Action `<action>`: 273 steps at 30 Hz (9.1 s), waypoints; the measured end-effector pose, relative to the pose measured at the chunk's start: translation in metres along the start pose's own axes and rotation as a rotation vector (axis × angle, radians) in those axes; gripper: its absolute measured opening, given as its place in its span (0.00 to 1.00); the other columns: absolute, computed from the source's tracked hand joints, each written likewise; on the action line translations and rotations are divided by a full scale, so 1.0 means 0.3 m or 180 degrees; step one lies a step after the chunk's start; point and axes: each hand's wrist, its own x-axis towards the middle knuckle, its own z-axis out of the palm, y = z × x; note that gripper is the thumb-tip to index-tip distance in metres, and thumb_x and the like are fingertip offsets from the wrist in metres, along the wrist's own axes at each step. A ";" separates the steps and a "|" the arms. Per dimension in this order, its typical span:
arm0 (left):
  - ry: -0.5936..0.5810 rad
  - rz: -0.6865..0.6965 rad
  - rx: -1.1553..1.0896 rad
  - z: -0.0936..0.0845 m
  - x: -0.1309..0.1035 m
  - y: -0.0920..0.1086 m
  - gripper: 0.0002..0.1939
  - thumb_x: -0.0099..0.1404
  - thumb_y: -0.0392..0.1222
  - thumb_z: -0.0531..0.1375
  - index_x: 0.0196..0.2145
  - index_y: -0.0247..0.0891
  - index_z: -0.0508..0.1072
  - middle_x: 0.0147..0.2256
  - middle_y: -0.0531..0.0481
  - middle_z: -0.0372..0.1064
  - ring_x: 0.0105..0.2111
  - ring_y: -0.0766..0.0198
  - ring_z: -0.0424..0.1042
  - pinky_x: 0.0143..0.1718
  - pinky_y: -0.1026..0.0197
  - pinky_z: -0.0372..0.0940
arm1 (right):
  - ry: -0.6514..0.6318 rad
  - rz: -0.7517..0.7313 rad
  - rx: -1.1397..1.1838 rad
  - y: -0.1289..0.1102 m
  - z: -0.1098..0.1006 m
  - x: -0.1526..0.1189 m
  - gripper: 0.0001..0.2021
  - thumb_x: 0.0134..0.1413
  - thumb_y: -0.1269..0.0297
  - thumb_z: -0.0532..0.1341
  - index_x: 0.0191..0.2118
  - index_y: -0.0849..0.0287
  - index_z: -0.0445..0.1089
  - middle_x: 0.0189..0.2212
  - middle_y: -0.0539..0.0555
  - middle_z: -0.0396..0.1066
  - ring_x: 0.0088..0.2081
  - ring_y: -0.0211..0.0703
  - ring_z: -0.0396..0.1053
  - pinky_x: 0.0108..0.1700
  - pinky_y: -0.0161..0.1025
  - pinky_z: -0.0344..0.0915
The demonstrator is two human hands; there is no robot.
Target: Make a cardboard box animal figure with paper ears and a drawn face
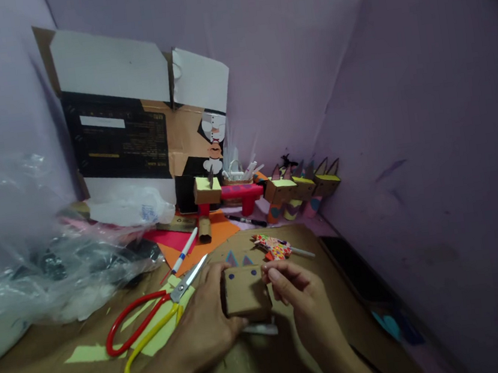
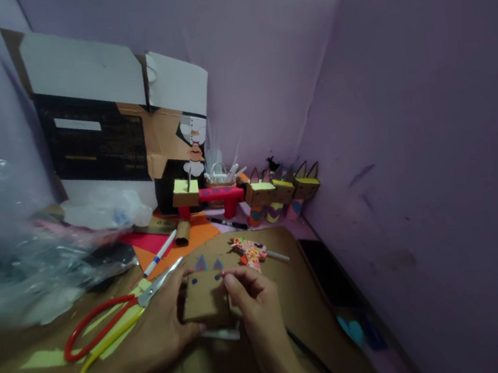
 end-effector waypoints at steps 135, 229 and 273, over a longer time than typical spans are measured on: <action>0.0890 0.0568 -0.0063 0.078 -0.057 -0.073 0.34 0.50 0.25 0.56 0.54 0.43 0.56 0.53 0.43 0.59 0.54 0.52 0.62 0.55 0.45 0.61 | -0.0990 -0.1496 -0.2366 -0.026 -0.211 -0.059 0.18 0.51 0.65 0.63 0.50 0.50 0.73 0.44 0.55 0.77 0.43 0.51 0.76 0.43 0.37 0.74; 0.0603 0.0218 0.0196 0.066 -0.039 -0.084 0.30 0.55 0.34 0.60 0.53 0.44 0.55 0.53 0.44 0.58 0.55 0.51 0.60 0.55 0.43 0.58 | 0.0113 -0.0873 -0.3734 0.029 -0.096 0.097 0.18 0.60 0.54 0.51 0.40 0.58 0.75 0.38 0.62 0.74 0.41 0.55 0.72 0.39 0.48 0.66; 0.0722 0.0159 0.0007 0.090 -0.050 -0.075 0.30 0.54 0.31 0.59 0.53 0.46 0.55 0.53 0.47 0.59 0.54 0.56 0.61 0.56 0.48 0.60 | -0.1331 -0.2946 -0.3326 0.050 -0.017 -0.032 0.21 0.53 0.71 0.52 0.55 0.62 0.62 0.43 0.56 0.61 0.44 0.49 0.60 0.52 0.54 0.48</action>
